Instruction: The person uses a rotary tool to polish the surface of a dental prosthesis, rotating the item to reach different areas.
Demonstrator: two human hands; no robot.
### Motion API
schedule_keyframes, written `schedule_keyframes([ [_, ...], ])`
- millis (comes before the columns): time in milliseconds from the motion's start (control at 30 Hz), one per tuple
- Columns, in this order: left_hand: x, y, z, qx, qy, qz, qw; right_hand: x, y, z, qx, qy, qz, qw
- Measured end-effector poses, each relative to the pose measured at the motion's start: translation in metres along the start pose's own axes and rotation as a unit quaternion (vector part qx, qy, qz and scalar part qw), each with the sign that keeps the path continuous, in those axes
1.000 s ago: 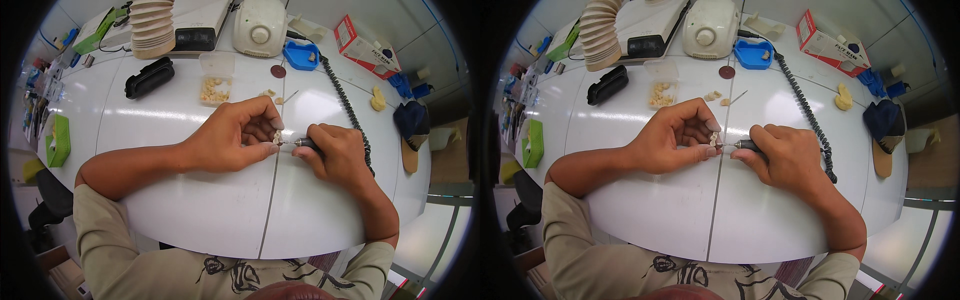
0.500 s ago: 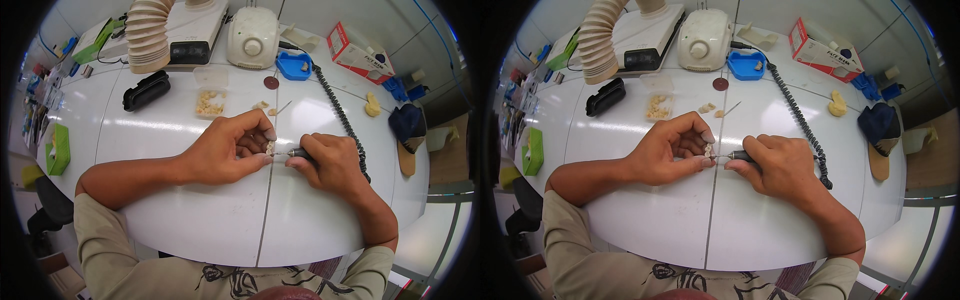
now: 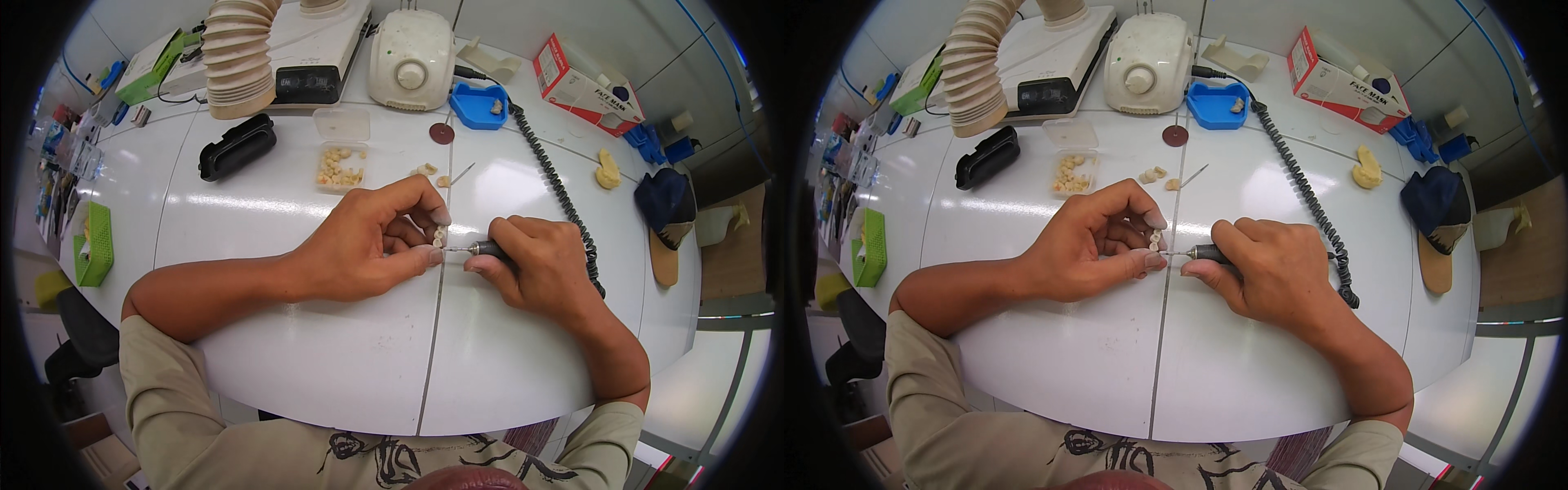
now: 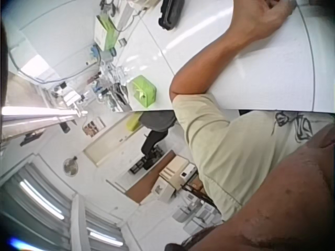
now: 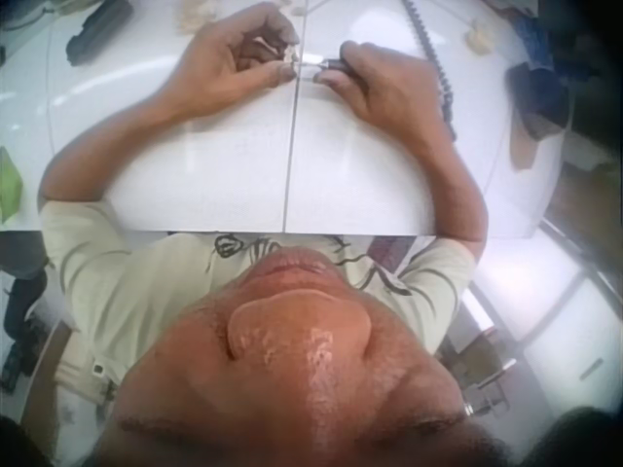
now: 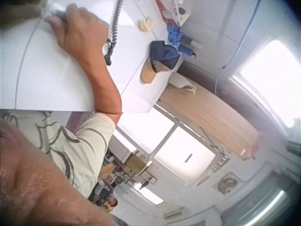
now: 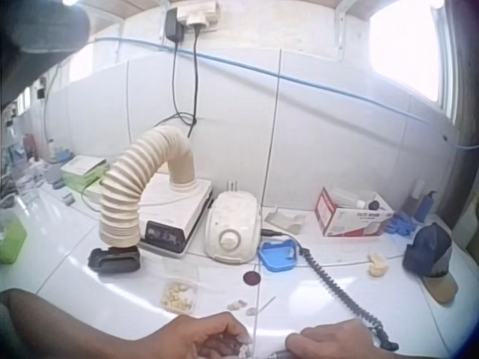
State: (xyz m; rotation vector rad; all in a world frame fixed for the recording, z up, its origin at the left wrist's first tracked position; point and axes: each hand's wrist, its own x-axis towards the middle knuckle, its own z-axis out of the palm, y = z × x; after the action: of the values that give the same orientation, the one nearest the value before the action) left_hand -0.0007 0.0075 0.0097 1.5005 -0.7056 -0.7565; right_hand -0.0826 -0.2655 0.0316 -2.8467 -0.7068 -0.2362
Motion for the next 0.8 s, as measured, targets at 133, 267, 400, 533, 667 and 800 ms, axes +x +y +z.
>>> schedule_keyframes([
  [133, -0.0004, 0.0005, -0.001, -0.003, -0.008, -0.016, 1.0, 0.001, -0.0001, -0.0018, -0.002, 0.002, -0.002, 1.0],
  [267, -0.0002, 0.0012, -0.0006, 0.006, -0.004, -0.016, 1.0, -0.0001, -0.0008, -0.0001, -0.004, 0.003, 0.005, 1.0],
  [400, -0.0003, 0.0017, 0.0009, 0.007, 0.004, -0.029, 1.0, -0.0015, -0.0023, 0.0039, 0.001, 0.023, 0.025, 0.999],
  [533, 0.0008, 0.0044, 0.0005, 0.035, -0.003, -0.028, 0.999, -0.0007, -0.0029, 0.0061, -0.013, 0.036, 0.028, 0.999],
  [667, 0.0009, 0.0027, 0.0004, 0.027, 0.004, -0.033, 0.999, -0.0001, -0.003, 0.0064, -0.028, 0.038, 0.026, 0.999],
  [800, 0.0012, 0.0029, -0.0005, 0.036, 0.0, -0.029, 0.999, 0.0008, -0.0034, 0.0064, -0.027, 0.042, 0.02, 0.999],
])
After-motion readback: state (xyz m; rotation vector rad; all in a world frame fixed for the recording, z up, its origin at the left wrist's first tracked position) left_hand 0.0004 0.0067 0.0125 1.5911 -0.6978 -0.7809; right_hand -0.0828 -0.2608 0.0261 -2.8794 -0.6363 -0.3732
